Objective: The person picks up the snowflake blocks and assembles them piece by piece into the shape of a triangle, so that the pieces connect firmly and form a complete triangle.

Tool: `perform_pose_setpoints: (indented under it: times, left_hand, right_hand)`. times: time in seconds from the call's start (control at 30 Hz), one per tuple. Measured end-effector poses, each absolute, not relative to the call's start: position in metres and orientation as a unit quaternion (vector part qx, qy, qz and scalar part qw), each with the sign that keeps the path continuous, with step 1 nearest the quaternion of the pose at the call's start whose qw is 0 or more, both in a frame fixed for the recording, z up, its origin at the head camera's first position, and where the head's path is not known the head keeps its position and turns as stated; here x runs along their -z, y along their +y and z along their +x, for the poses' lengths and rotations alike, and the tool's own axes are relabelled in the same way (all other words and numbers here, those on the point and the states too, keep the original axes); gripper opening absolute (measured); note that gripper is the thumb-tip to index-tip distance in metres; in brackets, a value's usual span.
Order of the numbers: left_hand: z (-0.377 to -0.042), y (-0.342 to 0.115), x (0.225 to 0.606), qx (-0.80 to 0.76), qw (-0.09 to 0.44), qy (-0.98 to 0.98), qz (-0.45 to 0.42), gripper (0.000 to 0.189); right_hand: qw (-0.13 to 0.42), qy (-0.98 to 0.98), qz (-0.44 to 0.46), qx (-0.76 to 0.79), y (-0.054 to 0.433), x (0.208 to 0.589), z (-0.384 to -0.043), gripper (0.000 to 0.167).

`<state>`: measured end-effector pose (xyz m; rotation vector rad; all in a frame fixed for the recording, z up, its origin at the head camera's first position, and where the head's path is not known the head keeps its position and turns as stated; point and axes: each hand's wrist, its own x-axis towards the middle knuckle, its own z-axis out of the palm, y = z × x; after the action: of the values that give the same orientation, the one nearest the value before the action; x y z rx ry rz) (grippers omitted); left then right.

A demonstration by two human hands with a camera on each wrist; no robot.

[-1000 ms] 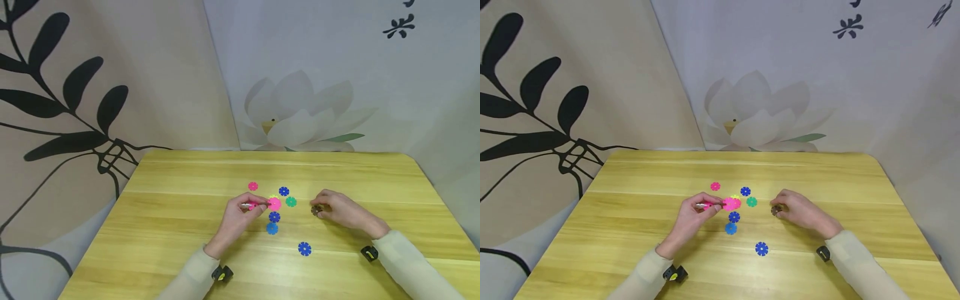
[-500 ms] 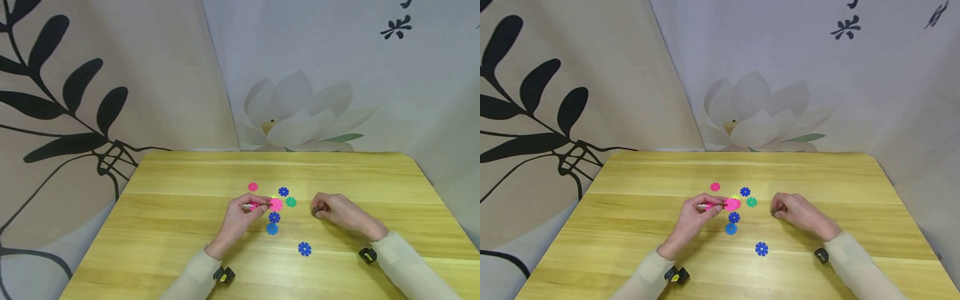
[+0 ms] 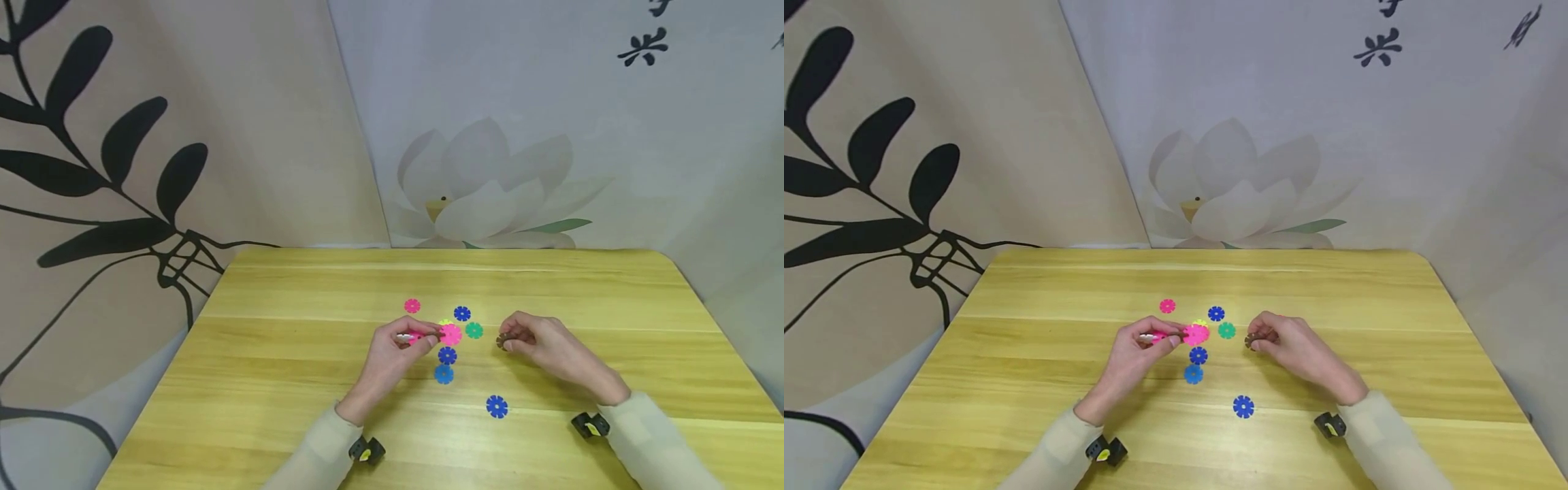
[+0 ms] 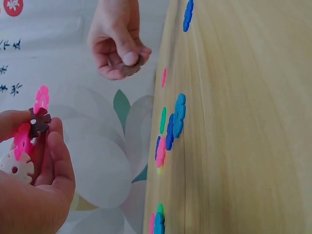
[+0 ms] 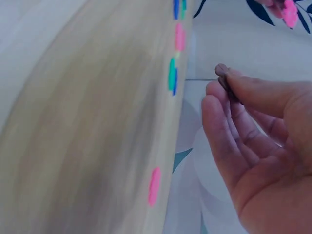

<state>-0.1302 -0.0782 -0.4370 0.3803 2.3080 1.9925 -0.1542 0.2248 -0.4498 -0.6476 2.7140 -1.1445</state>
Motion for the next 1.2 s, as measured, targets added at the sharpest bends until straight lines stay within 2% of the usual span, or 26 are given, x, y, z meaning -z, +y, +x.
perform_pose_setpoints:
  times: [0.37,0.63,1.2]
  left_hand:
    - [-0.13,-0.078,0.436,-0.656,0.039,0.741,0.137,0.008]
    - [-0.128,-0.077,0.435,-0.661,0.042,0.738,0.133,0.006]
    - [-0.125,-0.074,0.434,-0.667,0.046,0.734,0.119,0.007]
  right_hand:
    - [0.041,0.875,-0.195,0.441,0.21,0.436,-0.145,0.016]
    - [0.05,0.856,-0.183,0.481,0.199,0.43,-0.138,0.016]
    - [0.034,0.839,-0.175,0.514,0.181,0.417,-0.129,0.012]
